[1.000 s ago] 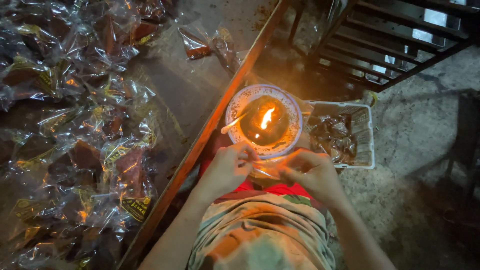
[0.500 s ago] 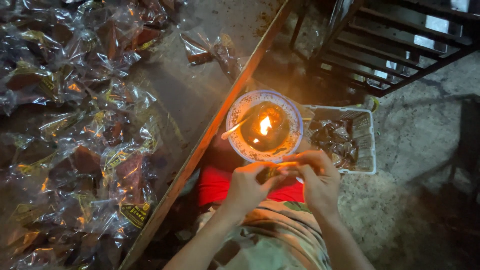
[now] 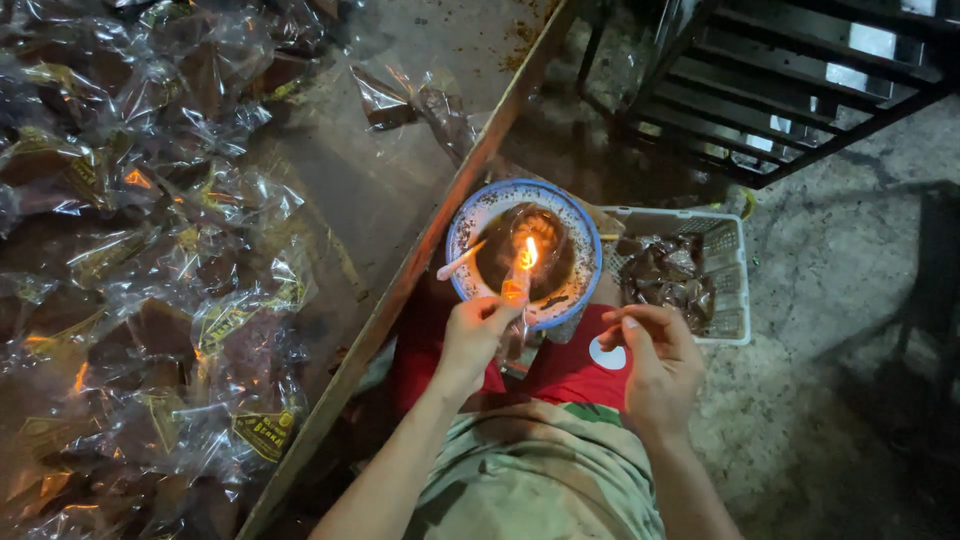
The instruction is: Sealing plastic bags containing food items by melting the edges over a candle flame.
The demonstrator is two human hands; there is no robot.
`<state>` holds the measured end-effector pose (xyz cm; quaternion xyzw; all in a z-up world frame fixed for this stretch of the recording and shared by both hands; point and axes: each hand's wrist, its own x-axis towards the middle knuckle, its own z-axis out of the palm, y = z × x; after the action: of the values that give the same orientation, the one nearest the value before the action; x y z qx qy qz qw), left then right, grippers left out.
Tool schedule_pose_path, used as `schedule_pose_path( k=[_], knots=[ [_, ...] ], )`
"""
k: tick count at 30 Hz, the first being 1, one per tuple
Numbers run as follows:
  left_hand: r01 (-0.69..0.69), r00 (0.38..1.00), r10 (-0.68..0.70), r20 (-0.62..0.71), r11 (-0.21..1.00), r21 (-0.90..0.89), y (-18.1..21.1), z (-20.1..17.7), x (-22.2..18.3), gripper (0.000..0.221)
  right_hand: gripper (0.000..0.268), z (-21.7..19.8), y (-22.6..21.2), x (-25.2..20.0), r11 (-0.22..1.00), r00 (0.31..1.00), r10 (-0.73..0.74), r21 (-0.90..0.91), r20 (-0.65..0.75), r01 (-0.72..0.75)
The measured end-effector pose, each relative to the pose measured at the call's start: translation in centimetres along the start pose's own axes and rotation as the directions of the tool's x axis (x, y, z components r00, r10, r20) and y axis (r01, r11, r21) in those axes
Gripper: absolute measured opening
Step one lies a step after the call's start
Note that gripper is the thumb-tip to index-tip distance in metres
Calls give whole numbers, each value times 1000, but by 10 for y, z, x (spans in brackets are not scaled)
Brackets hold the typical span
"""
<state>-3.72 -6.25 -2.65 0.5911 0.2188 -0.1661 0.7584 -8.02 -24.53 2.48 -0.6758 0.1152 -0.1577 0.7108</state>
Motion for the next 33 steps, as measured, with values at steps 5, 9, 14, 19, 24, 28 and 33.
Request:
schedule_pose_path(
  k=[5, 9, 14, 19, 24, 28, 33],
  knots=[
    [-9, 997, 10, 81, 1000, -19, -1, 2, -19, 28, 19, 10, 31, 3, 938, 950, 313, -159, 13, -307],
    [-202, 974, 159, 164, 934, 294, 10, -1, -56, 12, 20, 29, 44, -7, 816, 819, 527, 136, 226, -562],
    [-354, 934, 284, 215, 809, 469, 9, -15, -65, 42, 28, 29, 14, -26, 750, 804, 464, 318, 372, -579],
    [-410, 908, 292, 300, 768, 492, 32, -19, -78, 68, 28, 20, 1, -34, 682, 700, 604, 208, 380, -701],
    [-846, 503, 520, 690, 461, 269, -3, -19, -55, 76, 27, 18, -3, -26, 538, 488, 807, -74, 333, -840],
    [-755, 525, 474, 707, 643, 130, 69, -34, -49, 85, 29, -38, 93, -8, 698, 738, 554, 268, 386, -664],
    [146, 743, 664, -90, -29, 989, 85, -138, -9, 66, 47, -72, 113, -1, 577, 716, 696, 635, -54, -513]
  ],
)
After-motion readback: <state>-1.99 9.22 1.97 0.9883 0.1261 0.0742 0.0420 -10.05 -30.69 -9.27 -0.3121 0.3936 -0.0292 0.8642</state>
